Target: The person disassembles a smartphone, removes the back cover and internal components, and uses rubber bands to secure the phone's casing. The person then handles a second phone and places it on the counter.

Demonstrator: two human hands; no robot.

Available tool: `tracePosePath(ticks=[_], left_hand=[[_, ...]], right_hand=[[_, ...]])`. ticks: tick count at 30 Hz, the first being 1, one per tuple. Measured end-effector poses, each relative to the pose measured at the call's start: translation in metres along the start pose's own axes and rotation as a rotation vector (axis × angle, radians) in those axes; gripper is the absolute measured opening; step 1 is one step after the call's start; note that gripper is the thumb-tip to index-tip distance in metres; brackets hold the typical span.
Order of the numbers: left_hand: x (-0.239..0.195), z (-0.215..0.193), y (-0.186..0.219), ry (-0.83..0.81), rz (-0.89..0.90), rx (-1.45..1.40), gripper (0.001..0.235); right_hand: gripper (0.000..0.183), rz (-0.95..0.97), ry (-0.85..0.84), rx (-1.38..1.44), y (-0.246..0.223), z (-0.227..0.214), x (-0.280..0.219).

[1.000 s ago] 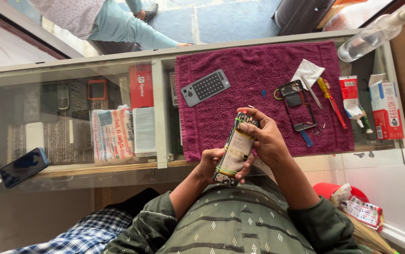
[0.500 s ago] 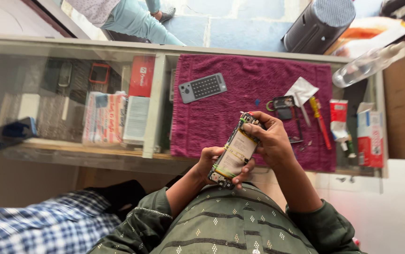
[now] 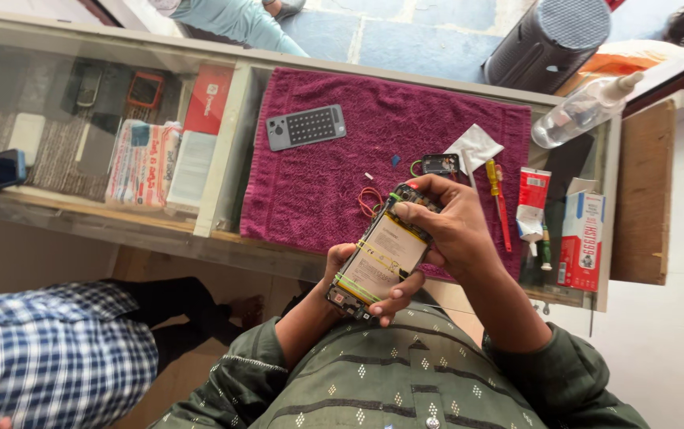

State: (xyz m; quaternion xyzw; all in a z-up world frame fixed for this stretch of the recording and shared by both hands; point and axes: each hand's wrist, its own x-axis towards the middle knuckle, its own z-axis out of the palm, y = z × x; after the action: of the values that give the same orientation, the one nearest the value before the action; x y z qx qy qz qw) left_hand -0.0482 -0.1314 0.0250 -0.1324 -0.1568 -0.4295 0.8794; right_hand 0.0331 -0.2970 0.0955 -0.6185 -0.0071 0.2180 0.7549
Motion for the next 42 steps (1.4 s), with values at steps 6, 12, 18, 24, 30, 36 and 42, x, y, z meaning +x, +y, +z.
tracePosePath(ticks=[6,12,18,24,30,36,42], left_hand=[[-0.004,-0.001,0.004,0.02,-0.048,0.017,0.1],[-0.007,0.013,0.029,-0.052,-0.206,-0.063,0.111],[-0.015,0.031,0.048,-0.03,-0.255,-0.105,0.112],[-0.026,0.039,0.063,-0.009,-0.286,-0.165,0.114],[-0.039,0.04,0.067,-0.001,-0.259,-0.174,0.114],[-0.046,0.037,0.063,-0.026,-0.208,-0.198,0.114],[-0.047,0.031,0.053,-0.012,-0.188,-0.191,0.111]], right_hand=[[0.032,-0.104,0.003,-0.141,-0.011,0.009,-0.011],[0.037,-0.162,0.051,-0.289,-0.03,0.035,-0.025],[0.033,-0.173,0.045,-0.197,-0.035,0.064,-0.019],[0.028,-0.124,0.12,-0.224,-0.024,0.079,-0.012],[0.036,-0.089,0.095,-0.148,-0.017,0.074,-0.01],[0.032,-0.112,0.011,0.126,-0.007,0.055,-0.009],[0.022,-0.169,0.153,-0.272,0.002,0.048,-0.017]])
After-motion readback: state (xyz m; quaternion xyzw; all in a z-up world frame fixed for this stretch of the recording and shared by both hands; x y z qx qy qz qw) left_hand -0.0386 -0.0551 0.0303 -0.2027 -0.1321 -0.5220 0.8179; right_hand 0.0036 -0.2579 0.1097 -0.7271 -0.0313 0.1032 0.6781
